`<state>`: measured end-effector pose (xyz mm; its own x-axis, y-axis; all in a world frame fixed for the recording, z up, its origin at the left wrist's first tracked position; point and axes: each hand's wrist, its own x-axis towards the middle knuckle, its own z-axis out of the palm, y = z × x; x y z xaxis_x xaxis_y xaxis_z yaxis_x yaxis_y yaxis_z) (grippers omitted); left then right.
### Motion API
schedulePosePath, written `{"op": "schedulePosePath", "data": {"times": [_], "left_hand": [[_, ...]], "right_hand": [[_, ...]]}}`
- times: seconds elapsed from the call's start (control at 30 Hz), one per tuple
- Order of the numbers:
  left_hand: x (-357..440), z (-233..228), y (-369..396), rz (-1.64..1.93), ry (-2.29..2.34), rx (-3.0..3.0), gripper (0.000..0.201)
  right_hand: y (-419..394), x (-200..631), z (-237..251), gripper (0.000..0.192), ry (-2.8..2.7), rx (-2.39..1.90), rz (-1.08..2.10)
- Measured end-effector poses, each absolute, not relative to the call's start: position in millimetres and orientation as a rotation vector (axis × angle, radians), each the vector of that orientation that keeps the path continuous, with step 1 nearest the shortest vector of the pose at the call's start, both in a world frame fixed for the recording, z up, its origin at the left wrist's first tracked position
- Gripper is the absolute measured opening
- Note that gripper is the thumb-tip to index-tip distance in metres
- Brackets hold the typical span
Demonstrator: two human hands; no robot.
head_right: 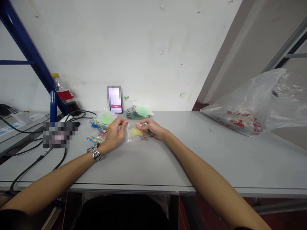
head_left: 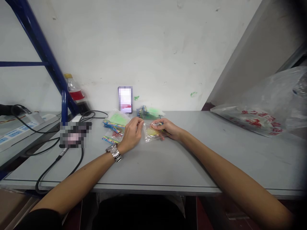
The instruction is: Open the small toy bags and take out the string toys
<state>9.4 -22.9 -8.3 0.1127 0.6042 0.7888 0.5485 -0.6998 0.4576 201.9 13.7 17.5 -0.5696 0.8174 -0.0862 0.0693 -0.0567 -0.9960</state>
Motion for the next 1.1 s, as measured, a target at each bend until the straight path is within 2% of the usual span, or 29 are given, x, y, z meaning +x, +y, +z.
{"op": "schedulePosePath", "data": {"times": [0.27, 0.43, 0.67, 1.1], "left_hand": [[12, -8, -21, 1.646, 1.237, 2.008, 0.018], [10, -9, -20, 1.502, 1.111, 1.949, 0.021], [6, -9, -17, 1.422, 1.038, 1.901, 0.013], [4, -4, -19, 1.550, 1.120, 2.089, 0.015]], "right_hand": [[14, 200, 16, 0.032, -1.582, -0.909, 1.727], [17, 202, 11, 0.029, -1.574, -0.852, 1.676], [19, 206, 7, 0.029, -1.531, -0.868, 1.609], [19, 205, 8, 0.022, -1.550, -0.923, 1.621]]}}
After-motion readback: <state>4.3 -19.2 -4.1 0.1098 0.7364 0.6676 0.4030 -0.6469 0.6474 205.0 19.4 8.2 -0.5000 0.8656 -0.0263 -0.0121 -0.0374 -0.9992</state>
